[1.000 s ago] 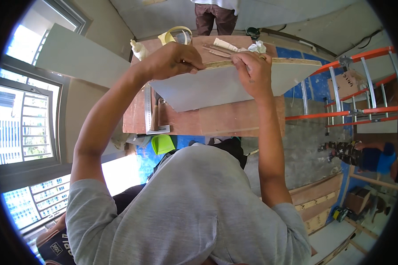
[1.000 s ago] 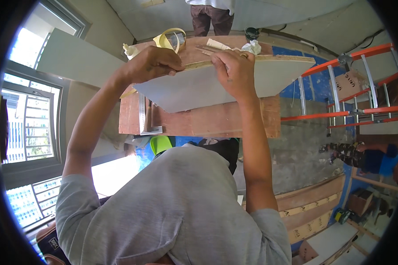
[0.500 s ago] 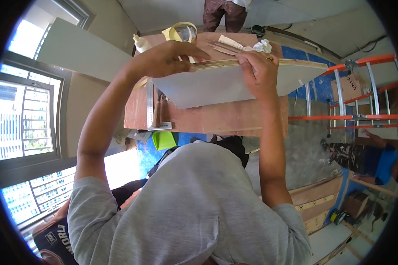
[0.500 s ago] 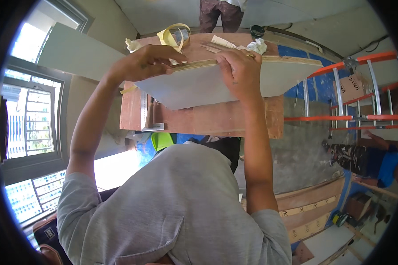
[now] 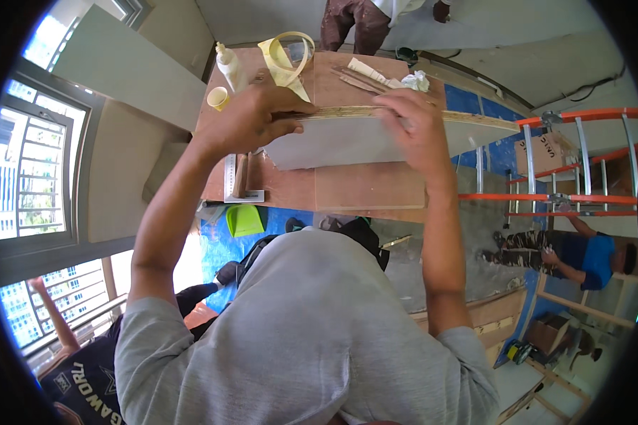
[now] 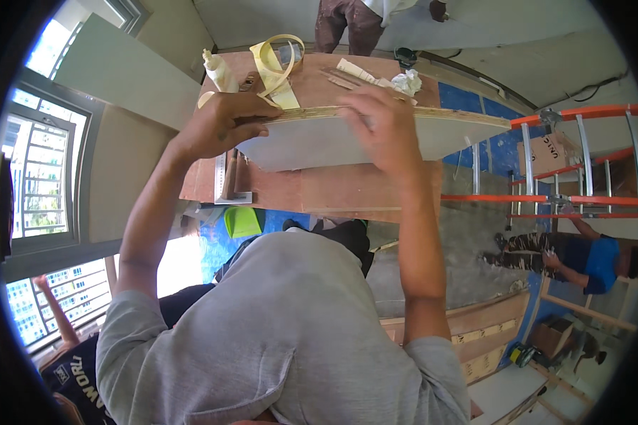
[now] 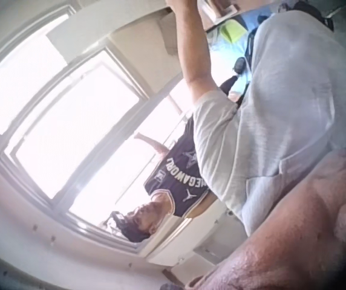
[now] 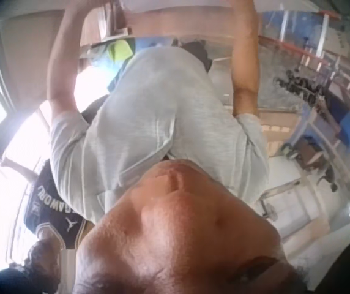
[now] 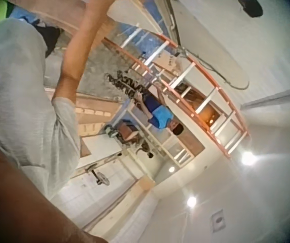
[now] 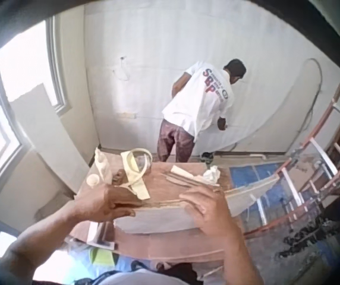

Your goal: The person applies adhesive and laminate strips to the edges of a wooden panel, trimming the excess with a blade and smoothing the edges with a file.

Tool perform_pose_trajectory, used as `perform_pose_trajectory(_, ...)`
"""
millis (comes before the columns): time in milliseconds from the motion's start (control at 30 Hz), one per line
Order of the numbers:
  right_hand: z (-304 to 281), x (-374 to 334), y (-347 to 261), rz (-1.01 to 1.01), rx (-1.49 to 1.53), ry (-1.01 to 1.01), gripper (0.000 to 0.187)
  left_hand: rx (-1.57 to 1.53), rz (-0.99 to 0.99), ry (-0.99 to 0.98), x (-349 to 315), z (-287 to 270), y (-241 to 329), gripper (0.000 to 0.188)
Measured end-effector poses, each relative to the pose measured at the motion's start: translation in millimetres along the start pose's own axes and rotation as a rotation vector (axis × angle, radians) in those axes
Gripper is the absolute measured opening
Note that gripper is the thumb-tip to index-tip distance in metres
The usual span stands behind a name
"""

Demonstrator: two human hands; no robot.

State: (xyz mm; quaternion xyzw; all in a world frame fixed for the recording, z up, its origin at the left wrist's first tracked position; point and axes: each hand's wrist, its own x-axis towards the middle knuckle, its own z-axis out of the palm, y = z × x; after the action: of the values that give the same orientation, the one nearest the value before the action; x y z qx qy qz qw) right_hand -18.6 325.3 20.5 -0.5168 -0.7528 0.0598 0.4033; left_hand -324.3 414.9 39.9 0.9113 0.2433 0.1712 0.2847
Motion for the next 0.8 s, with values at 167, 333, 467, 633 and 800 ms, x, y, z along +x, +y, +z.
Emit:
perform_pose_trajectory(167, 10, 35, -20, -0.093, -0.053, -0.219, 0.012, -0.089, -0.212, 0.203, -9, 10, 12, 0.034)
perform_pose_trajectory(333, 8, 62, -21, -0.145, -0.066, -0.443, 0.011, -0.116, -0.180, 0.282, -13, 18, 4, 0.033)
perform_pose_trajectory(467, 5, 76, -34, -0.252, -0.290, -0.543, 0.011, -0.155, -0.189, 0.295, -12, 21, 1, 0.031)
perform_pose_trajectory(633, 22, 80, -40, -0.424, -0.559, -0.598, 0.009, -0.092, -0.093, 0.335, -14, 27, -9, 0.030)
perform_pose_trajectory(800, 23, 84, -45, -0.344, -0.577, -0.638, 0.010, -0.005, -0.081, 0.345, -15, 30, -10, 0.032)
